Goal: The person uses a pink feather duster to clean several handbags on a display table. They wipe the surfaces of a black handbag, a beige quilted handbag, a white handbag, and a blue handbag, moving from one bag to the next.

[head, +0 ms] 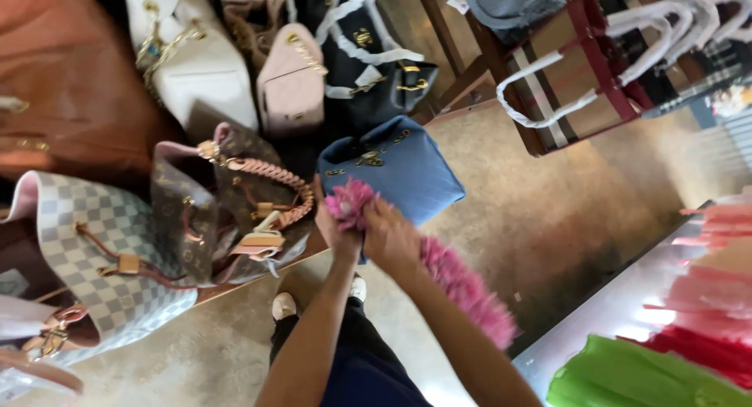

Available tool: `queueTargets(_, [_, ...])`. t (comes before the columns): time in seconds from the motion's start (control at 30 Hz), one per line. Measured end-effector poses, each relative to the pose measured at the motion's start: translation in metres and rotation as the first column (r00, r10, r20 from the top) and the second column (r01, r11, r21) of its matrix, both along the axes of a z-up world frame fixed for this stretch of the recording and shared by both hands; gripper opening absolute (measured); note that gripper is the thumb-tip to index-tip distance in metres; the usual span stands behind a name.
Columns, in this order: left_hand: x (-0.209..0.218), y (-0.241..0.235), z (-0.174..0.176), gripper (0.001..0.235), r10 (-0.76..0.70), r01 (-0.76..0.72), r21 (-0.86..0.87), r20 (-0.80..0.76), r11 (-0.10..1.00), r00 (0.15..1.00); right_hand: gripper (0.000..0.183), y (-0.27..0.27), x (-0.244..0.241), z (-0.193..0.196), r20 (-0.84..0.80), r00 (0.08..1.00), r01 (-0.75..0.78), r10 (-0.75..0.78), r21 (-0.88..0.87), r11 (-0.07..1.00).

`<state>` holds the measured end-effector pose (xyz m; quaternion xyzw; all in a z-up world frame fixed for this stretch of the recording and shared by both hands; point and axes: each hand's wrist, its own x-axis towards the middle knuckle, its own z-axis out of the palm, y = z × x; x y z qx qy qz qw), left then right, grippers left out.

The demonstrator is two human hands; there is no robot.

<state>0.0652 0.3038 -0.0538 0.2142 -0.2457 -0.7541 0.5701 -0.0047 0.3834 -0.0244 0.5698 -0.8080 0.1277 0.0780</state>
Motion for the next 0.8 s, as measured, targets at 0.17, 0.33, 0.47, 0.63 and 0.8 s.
queueTargets(0.17, [-0.004, -0.005, -0.01, 0.066, 0.433, -0.09, -0.455, 0.742, 0.886, 0.511, 0.031, -0.094, -0.014, 0.048, -0.102, 0.995, 0.049, -0.01, 0.383, 0.923])
queueTargets(0.33, [0.006, -0.009, 0.0, 0.059, 0.45, -0.007, -0.487, 0.802, 0.873, 0.393, 0.028, -0.163, -0.044, 0.02, -0.15, 0.987, 0.133, -0.054, 0.592, 0.795])
queueTargets(0.47, [-0.001, -0.006, -0.007, 0.059, 0.359, 0.064, -0.391, 0.891, 0.918, 0.279, 0.035, -0.161, -0.035, 0.029, -0.066, 0.988, 0.148, -0.139, 0.65, 0.745])
queueTargets(0.63, [-0.002, -0.005, -0.015, 0.065, 0.402, 0.134, -0.421, 0.904, 0.897, 0.148, 0.024, -0.075, -0.006, 0.106, 0.111, 0.991, 0.006, -0.076, 0.528, 0.849])
queueTargets(0.8, [0.001, -0.016, 0.011, 0.069, 0.426, 0.411, -0.443, 0.894, 0.796, 0.138, 0.009, -0.008, -0.072, 0.081, 0.246, 0.942, 0.212, -0.228, 0.092, 0.973])
